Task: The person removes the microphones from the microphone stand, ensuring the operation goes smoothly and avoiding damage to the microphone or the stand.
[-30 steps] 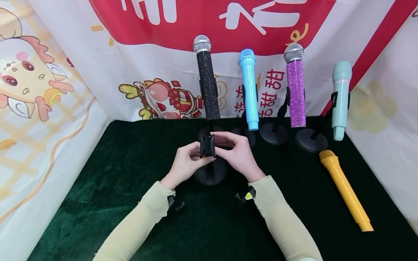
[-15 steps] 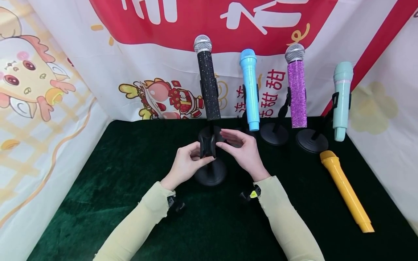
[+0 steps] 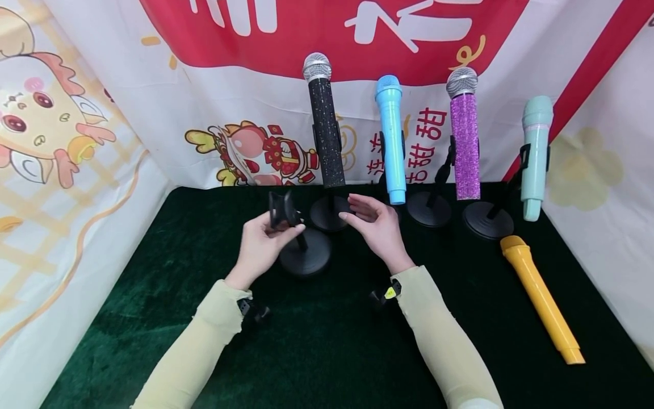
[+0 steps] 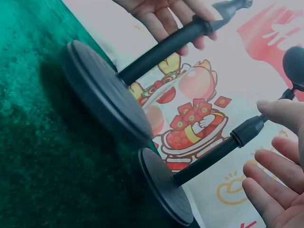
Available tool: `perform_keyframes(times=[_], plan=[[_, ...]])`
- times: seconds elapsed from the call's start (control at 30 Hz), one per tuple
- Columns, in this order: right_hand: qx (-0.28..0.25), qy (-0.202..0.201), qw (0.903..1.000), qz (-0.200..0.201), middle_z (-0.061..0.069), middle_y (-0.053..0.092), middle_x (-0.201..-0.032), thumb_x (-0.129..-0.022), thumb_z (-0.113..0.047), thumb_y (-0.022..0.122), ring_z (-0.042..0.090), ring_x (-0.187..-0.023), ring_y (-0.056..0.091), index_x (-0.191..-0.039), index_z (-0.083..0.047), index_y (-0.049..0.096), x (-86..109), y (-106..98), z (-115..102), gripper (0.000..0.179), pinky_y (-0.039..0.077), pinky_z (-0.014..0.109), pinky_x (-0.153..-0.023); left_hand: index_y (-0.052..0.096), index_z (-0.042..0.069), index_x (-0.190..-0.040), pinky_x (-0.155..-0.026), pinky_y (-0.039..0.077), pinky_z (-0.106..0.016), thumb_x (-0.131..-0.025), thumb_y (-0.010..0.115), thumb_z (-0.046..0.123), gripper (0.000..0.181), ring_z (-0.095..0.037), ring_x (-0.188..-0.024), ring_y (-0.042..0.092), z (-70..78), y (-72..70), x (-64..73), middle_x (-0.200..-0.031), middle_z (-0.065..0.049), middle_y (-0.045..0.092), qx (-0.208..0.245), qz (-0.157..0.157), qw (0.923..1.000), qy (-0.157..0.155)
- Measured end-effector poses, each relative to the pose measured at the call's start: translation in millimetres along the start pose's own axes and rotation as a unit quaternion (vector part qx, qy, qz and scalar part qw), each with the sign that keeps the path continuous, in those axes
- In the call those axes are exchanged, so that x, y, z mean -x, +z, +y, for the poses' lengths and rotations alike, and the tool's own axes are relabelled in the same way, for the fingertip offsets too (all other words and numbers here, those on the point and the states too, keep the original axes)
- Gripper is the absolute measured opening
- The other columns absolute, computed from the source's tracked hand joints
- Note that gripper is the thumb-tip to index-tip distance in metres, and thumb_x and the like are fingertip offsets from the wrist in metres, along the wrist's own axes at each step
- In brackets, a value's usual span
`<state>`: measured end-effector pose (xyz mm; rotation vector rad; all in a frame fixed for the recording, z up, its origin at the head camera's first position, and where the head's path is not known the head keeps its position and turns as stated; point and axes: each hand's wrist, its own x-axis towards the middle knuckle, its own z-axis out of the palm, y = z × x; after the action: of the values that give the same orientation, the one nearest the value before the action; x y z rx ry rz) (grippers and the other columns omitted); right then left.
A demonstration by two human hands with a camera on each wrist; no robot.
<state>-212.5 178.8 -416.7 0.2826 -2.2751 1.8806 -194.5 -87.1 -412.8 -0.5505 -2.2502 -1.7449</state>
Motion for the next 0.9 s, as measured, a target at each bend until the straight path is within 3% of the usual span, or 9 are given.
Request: perform_keyframes(times=[0.2, 0.47, 0.67, 0.9], plan=[[-0.002, -0.005, 1.0000, -0.008, 0.001, 0.067, -0.129, -0.088, -0.034, 0.083, 0.018, -0.118, 0.064, -0.134, -0.011, 0.066, -11.1, 3, -2, 0.054, 0.053, 0.030, -0.098, 0.075, 0.013, -0.110, -0.081, 0.060, -0.030, -0.092, 0.079, 0.027, 0.024, -0.015, -0.093, 0.074, -12.5, -41.3, -9.3, -0.103, -0.002, 0.076, -0.053, 0.050, 0.9973, -0.007], [-0.007, 0.024, 0.9994, 0.023, 0.007, 0.067, -0.129, -0.086, -0.034, 0.085, 0.019, -0.116, 0.065, -0.133, -0.011, 0.066, -30.5, 9, -2, 0.056, 0.053, 0.030, -0.097, 0.071, -0.004, -0.119, -0.088, 0.057, -0.028, -0.094, 0.076, 0.009, 0.029, -0.028, -0.102, 0.072, -34.2, -89.3, -17.3, -0.111, -0.017, 0.073, -0.104, 0.112, 0.9883, -0.011], [-0.028, 0.026, 0.9986, 0.036, 0.002, 0.067, -0.129, -0.086, -0.033, 0.085, 0.016, -0.115, 0.066, -0.136, -0.015, 0.064, -52.9, 18, -4, 0.057, 0.053, 0.029, -0.097, 0.072, 0.001, -0.122, -0.090, 0.056, -0.026, -0.095, 0.076, 0.025, 0.036, -0.021, -0.103, 0.072, -42.1, -124.0, -27.1, -0.114, -0.014, 0.073, -0.113, 0.145, 0.9820, -0.044], [-0.012, 0.006, 0.9999, 0.005, -0.002, 0.068, -0.126, -0.088, -0.031, 0.083, 0.012, -0.115, 0.065, -0.133, -0.022, 0.066, -67.5, 27, -8, 0.048, 0.052, 0.032, -0.099, 0.068, 0.000, -0.127, -0.091, 0.055, -0.025, -0.096, 0.073, 0.034, 0.046, -0.020, -0.105, 0.071, -55.2, -161.1, -39.5, -0.119, -0.016, 0.071, -0.154, 0.157, 0.9720, -0.084]])
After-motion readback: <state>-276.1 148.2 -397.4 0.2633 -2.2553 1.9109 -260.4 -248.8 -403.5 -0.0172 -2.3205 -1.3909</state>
